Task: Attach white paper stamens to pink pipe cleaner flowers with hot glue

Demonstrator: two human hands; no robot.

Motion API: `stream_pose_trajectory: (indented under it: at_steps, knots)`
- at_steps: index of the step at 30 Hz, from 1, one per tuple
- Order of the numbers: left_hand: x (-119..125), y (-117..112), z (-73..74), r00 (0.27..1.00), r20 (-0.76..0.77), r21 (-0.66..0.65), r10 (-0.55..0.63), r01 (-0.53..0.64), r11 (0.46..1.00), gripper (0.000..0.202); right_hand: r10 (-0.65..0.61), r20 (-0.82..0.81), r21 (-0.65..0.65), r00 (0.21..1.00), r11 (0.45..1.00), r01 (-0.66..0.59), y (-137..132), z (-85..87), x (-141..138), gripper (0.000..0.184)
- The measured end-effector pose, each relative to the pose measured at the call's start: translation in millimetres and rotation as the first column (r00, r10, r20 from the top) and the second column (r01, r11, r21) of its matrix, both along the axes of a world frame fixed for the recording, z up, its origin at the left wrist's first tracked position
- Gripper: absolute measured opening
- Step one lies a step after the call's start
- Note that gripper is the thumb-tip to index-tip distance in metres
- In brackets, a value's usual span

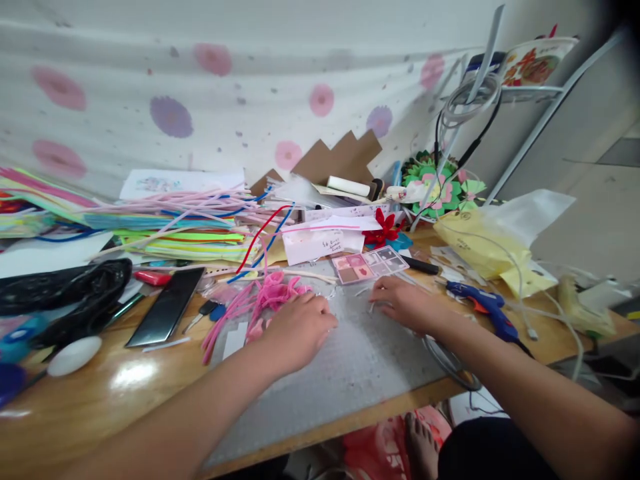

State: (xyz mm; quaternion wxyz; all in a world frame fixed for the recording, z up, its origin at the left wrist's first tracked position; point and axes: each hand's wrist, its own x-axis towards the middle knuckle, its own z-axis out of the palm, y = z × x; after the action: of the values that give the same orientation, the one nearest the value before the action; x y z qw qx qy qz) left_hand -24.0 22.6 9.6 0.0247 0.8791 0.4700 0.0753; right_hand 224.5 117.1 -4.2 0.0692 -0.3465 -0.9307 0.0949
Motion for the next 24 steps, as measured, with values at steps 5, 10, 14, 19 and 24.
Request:
stream_pose_trajectory:
  at_steps: [5,10,14,19,24]
  knots:
    - [-7,15,-13.8,0.997,0.000,0.016,0.079,-0.079,0.997,0.012,-0.013,0.015,-0.003,1.000,1.000,0.013,8,-6.7,-6,0.010]
    - [-18,15,-17.4,0.989,0.029,0.050,0.148,-0.149,0.988,0.017,0.047,-0.076,-0.034,0.996,0.998,-0.050,-9,1.0,-24,0.018]
    - [-22,14,-15.2,0.989,0.035,0.063,0.142,-0.144,0.988,0.016,0.313,-0.160,-0.187,0.936,0.922,-0.340,-30,7.3,-51,0.014]
    - [-22,13,-15.5,0.990,0.017,0.053,0.141,-0.142,0.988,0.017,0.271,-0.050,-0.170,0.961,0.946,-0.275,-32,-1.6,-70,0.019]
    - [-21,16,-15.2,0.984,0.106,0.068,0.144,-0.152,0.986,0.016,0.157,-0.071,-0.112,0.985,0.980,-0.164,-22,-6.7,-66,0.032]
